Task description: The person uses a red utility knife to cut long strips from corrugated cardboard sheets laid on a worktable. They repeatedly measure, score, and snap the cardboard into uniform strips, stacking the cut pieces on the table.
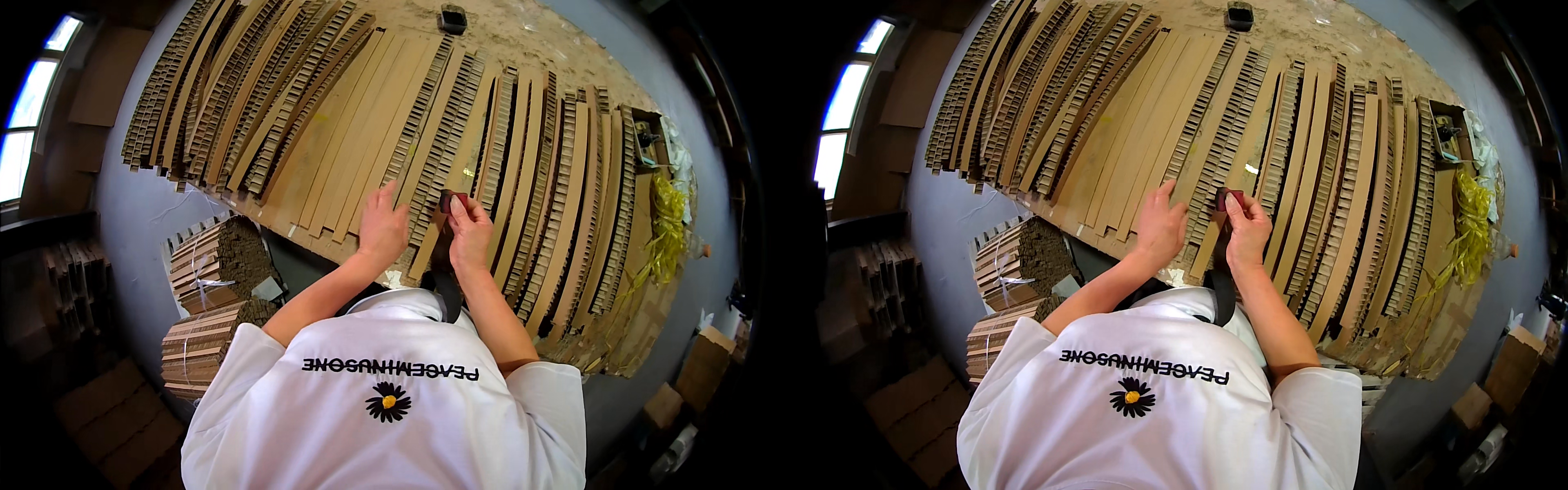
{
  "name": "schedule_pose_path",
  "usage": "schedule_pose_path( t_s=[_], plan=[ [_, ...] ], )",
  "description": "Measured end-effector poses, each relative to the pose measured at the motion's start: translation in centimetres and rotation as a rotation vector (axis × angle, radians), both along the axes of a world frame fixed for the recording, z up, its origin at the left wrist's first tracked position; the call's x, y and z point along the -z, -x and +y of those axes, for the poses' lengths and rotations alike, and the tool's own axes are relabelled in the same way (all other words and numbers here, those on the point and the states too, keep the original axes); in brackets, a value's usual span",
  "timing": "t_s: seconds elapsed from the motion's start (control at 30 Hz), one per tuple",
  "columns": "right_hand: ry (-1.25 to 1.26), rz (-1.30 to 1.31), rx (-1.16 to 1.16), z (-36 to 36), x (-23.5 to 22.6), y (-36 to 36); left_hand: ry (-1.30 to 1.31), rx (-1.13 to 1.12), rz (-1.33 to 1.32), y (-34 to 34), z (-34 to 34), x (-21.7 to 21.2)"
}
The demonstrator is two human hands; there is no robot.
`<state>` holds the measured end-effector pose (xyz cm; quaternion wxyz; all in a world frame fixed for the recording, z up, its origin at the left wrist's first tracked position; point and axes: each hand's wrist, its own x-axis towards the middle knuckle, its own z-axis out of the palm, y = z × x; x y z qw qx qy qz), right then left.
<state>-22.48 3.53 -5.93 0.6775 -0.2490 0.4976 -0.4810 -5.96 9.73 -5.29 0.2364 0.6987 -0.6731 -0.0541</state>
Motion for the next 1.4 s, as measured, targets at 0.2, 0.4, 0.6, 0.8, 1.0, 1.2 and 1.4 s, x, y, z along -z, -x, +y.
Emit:
schedule_pose_path(
  t_s=[0.2,0.4,0.6,0.8,1.0,1.2,1.4],
  plan=[
    [0.008,0.024,-0.012,0.8,-1.0,0.2,-0.016,-0.046,0.088,0.3,-1.3,1.6],
    [-0.009,0.01,0.004,0.4,-1.1,0.1,-0.051,-0.122,-0.03,-1.3,-2.5,1.1],
    [0.013,0.019,-0.038,0.4,0.0,0.0,-0.224,-0.205,-0.017,-2.0,-2.7,2.4],
    [0.023,0.047,-0.051,0.4,-0.1,0.3,-0.069,-0.099,-0.053,-1.8,-3.4,1.7],
    [-0.021,0.009,0.0,0.2,-1.8,0.0,-0.149,-0.192,0.239,-1.0,-3.7,1.1],
    [-0.021,-0.016,-0.022,-0.2,-1.5,-0.4,-0.258,-0.18,0.127,-2.2,-4.5,1.3],
    [0.005,0.015,-0.016,-0.4,-1.1,-0.6,0.026,0.101,0.042,-2.0,-3.4,0.2]
  ],
)
